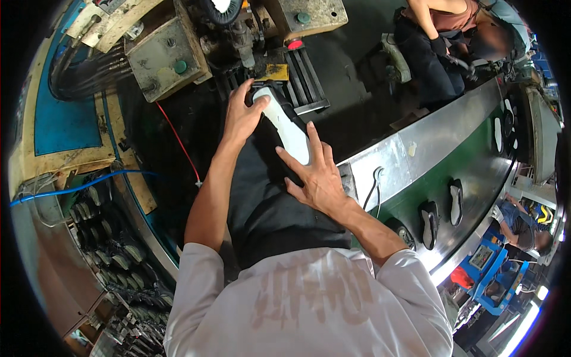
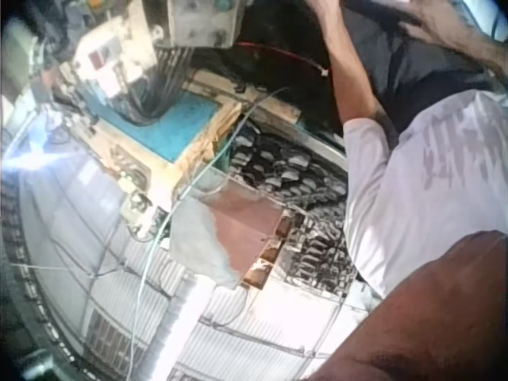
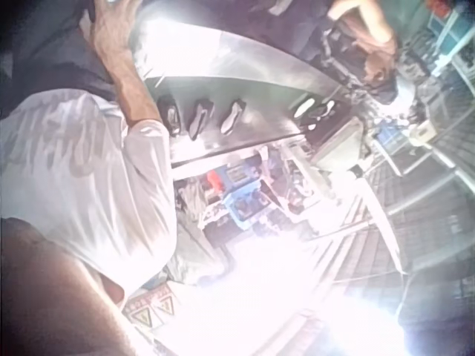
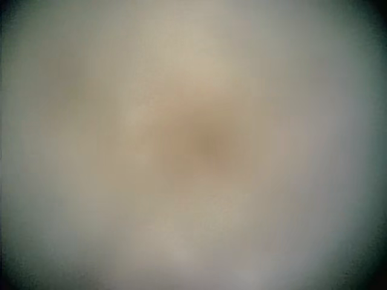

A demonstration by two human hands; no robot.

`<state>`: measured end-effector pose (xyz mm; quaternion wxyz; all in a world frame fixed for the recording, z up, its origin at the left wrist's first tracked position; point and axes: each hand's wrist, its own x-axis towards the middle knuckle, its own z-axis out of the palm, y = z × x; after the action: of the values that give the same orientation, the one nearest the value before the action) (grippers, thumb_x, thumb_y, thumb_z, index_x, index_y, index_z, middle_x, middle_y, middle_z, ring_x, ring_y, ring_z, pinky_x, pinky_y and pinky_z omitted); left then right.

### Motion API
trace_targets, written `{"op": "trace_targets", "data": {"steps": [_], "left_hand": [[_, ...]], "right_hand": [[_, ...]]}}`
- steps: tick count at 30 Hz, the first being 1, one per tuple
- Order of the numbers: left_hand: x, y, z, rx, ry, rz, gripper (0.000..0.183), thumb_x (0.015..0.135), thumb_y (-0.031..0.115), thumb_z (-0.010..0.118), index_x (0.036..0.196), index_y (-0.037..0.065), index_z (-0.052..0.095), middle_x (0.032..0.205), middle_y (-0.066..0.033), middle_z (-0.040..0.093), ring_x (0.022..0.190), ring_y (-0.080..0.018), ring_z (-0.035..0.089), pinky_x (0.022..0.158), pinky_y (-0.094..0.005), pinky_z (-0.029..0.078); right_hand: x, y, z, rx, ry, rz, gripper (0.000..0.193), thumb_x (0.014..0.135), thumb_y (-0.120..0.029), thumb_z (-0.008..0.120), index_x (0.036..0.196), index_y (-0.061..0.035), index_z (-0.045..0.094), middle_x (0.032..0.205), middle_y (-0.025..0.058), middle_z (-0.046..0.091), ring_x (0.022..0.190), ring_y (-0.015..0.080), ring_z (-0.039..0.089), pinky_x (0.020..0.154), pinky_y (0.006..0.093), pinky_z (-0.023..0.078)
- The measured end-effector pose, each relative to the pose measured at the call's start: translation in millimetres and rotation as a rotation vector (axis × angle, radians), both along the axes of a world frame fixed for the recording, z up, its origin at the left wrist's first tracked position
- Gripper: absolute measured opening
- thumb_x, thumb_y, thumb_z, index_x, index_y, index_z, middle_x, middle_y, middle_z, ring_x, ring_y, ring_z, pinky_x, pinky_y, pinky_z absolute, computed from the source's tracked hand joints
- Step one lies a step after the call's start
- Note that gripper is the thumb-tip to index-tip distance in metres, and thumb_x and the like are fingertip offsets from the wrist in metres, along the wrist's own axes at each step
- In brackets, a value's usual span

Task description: The person uses pliers to pull and adjust the white sole material on black shoes. They repeatedly pick up shoes from a nearby table, place them on a workbench, and use the tool to manipulate the sole edges before returning the shoes to the table.

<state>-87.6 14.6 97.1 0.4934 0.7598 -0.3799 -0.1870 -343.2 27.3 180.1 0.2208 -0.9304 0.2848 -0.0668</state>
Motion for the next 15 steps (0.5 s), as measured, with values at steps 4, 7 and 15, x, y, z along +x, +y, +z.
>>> {"op": "trace_targets", "data": {"steps": [4, 7, 15], "left_hand": [[19, -9, 7, 0.021, -0.171, -0.144, 0.025, 0.101, 0.014, 0.069, 0.117, -0.004, 0.078, 0.113, -0.0245, 0.078, 0.106, -0.0397, 0.076, 0.093, -0.0430, 0.058], [24, -10, 4, 0.055, -0.220, -0.189, 0.025, 0.101, 0.011, 0.067, 0.118, -0.004, 0.077, 0.113, -0.0251, 0.076, 0.106, -0.0426, 0.074, 0.091, -0.0443, 0.058], [29, -14, -4, 0.107, -0.155, -0.140, 0.022, 0.101, 0.013, 0.064, 0.112, -0.002, 0.077, 0.104, -0.0241, 0.077, 0.099, -0.0455, 0.074, 0.086, -0.0512, 0.058]], "right_hand": [[1, -11, 5, -0.044, 0.014, 0.010, 0.073, 0.087, -0.030, 0.084, 0.155, -0.0341, 0.060, 0.171, 0.0382, 0.017, 0.135, 0.0549, 0.048, 0.104, 0.0555, 0.058], [4, -17, 8, -0.037, 0.024, 0.013, 0.071, 0.088, -0.030, 0.083, 0.155, -0.0345, 0.060, 0.171, 0.0380, 0.017, 0.134, 0.0547, 0.048, 0.101, 0.0549, 0.059], [12, -30, 11, 0.047, 0.053, 0.037, 0.067, 0.087, -0.031, 0.085, 0.150, -0.0331, 0.066, 0.171, 0.0388, 0.016, 0.134, 0.0567, 0.047, 0.105, 0.0593, 0.055]]}}
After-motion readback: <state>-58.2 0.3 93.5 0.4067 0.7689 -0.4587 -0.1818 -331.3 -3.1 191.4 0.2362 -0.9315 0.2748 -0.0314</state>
